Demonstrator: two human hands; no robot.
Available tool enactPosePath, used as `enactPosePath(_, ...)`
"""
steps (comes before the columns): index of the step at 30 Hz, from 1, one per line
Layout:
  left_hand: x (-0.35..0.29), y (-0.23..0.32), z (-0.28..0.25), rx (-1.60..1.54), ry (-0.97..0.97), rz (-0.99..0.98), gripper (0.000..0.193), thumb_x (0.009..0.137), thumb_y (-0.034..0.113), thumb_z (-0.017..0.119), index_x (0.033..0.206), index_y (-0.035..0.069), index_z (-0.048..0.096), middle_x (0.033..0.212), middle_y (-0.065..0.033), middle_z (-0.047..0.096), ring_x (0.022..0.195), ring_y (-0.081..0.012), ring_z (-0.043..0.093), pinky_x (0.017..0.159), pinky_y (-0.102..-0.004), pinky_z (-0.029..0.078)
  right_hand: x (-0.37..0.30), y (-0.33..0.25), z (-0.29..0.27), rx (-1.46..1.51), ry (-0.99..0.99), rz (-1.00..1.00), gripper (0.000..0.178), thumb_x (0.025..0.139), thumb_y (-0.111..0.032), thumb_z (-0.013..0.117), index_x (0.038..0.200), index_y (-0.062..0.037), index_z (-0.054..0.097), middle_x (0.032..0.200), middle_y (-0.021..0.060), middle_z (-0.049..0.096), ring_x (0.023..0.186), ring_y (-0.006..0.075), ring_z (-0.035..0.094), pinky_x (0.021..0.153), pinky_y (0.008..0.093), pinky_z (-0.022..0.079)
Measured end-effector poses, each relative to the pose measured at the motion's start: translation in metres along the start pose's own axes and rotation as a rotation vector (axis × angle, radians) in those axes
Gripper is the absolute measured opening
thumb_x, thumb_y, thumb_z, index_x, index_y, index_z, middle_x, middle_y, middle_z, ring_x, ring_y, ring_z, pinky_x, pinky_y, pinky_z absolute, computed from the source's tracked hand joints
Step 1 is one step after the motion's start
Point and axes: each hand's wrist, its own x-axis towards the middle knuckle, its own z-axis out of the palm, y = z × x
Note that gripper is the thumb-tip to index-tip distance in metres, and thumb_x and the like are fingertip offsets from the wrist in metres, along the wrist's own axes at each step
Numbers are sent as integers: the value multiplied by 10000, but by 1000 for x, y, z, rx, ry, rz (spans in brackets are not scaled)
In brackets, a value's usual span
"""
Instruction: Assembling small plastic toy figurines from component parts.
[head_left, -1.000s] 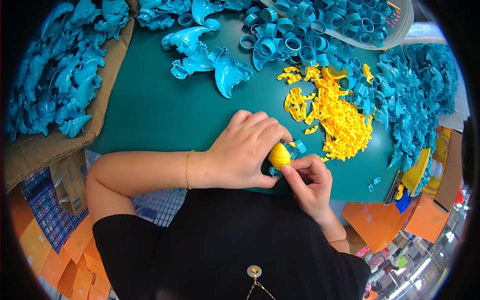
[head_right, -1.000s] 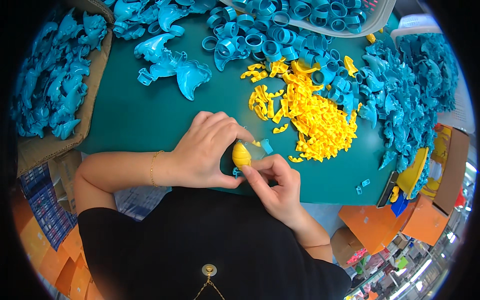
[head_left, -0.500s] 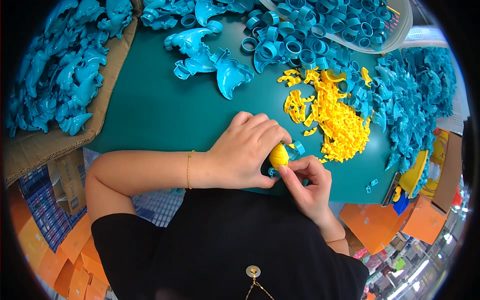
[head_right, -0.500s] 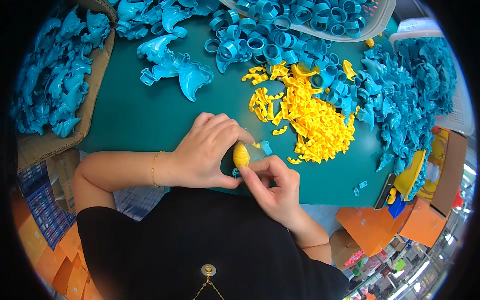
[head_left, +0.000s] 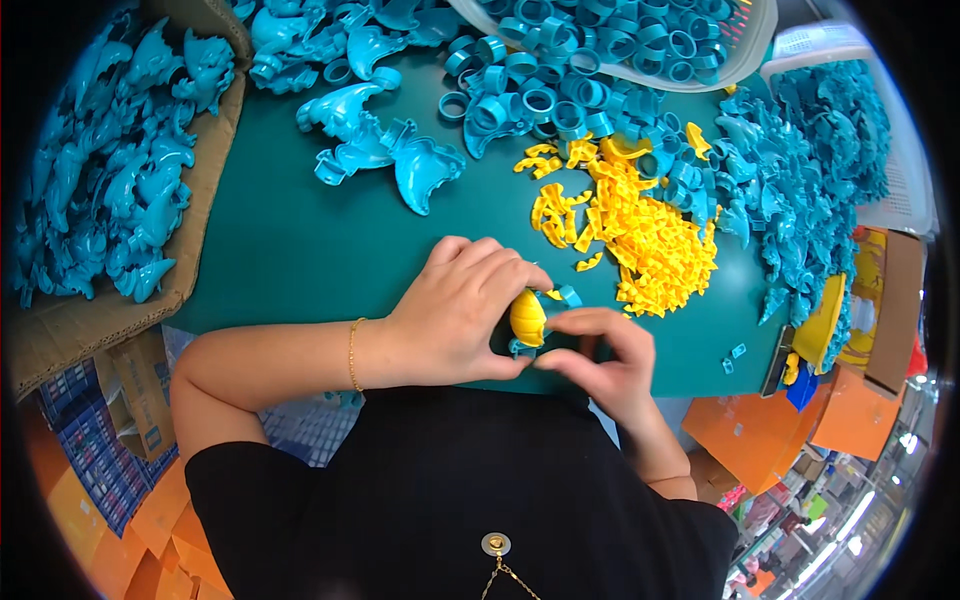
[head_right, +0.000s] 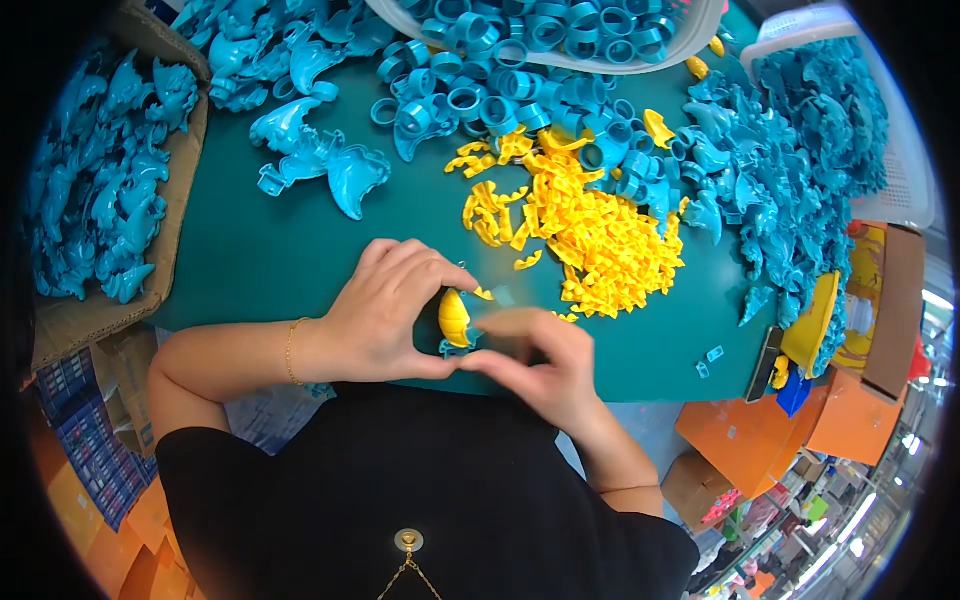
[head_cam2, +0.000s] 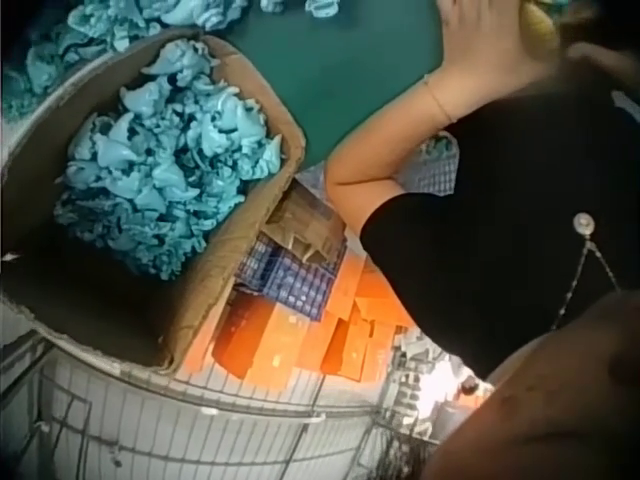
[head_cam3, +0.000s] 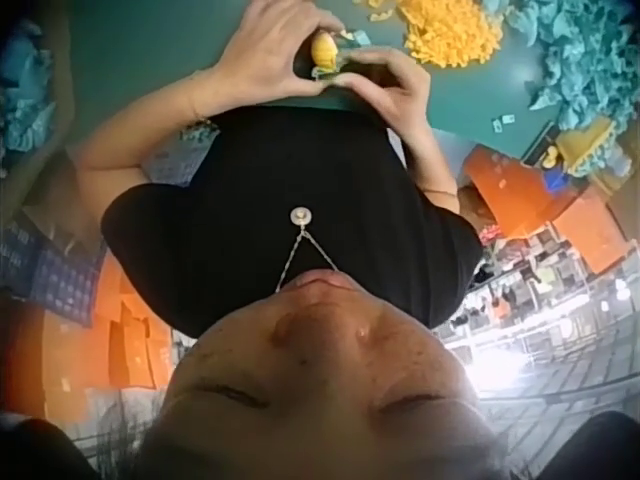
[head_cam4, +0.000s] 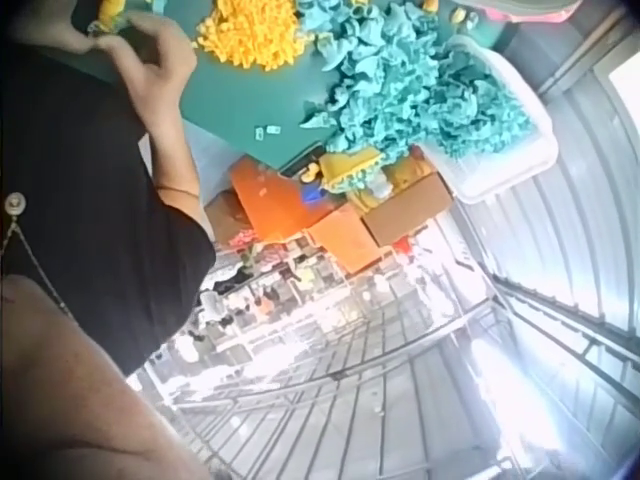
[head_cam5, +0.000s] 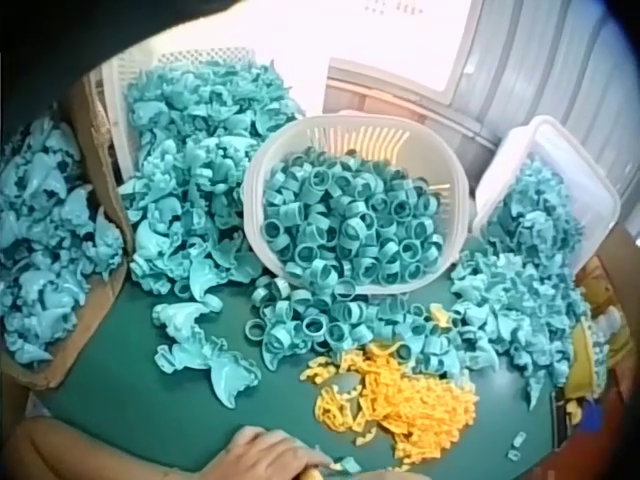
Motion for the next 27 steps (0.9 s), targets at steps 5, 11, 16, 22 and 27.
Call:
enactPosePath(5, 3, 1, -2, 17, -35, -19, 714, 649, 300, 935, 1240, 135, 570, 1152, -38, 632, 1102, -253, 603, 969, -420, 390, 16, -7, -14, -288, 162, 3, 259, 807, -53, 876, 1025, -36, 738, 1024, 79, 724, 730, 104, 639, 592, 222, 453)
enactPosePath(11, 7, 4, -4, 24, -53, -10, 712, 650, 298, 941, 1243, 132, 584, 1141, -50, 639, 1092, -265, 606, 984, -425, 388, 28, 8, -27, -582, 311, -166, 309, 820, -39, 861, 1108, -27, 750, 1094, 126, 729, 896, 242, 718, 727, 310, 572)
enactPosePath(16, 5, 7, -8, 41, -77, -18, 705, 692, 328, 919, 1278, 141, 575, 1185, -36, 650, 1109, -244, 596, 971, -406, 375, 32, 11, -78, -771, 431, -186, 289, 836, -13, 813, 1118, -44, 756, 1106, 131, 736, 1050, 318, 689, 912, 398, 543)
enactPosePath(22, 11, 9, -10, 55, -91, 1, 769, 707, 343, 920, 1364, 145, 574, 1243, -31, 664, 1102, -226, 602, 960, -396, 376, 34, 33, -176, -1088, 508, -9, 335, 880, -96, 779, 1212, -76, 733, 1110, 115, 737, 1069, 307, 658, 914, 407, 528)
enactPosePath(27, 14, 7, -9, 70, -96, 3, 796, 721, 343, 914, 1407, 142, 564, 1262, -26, 666, 1105, -217, 604, 953, -390, 377, 31, 54, -181, -891, 634, 139, 239, 910, -139, 785, 1138, -74, 764, 1020, 90, 745, 944, 230, 668, 832, 358, 535)
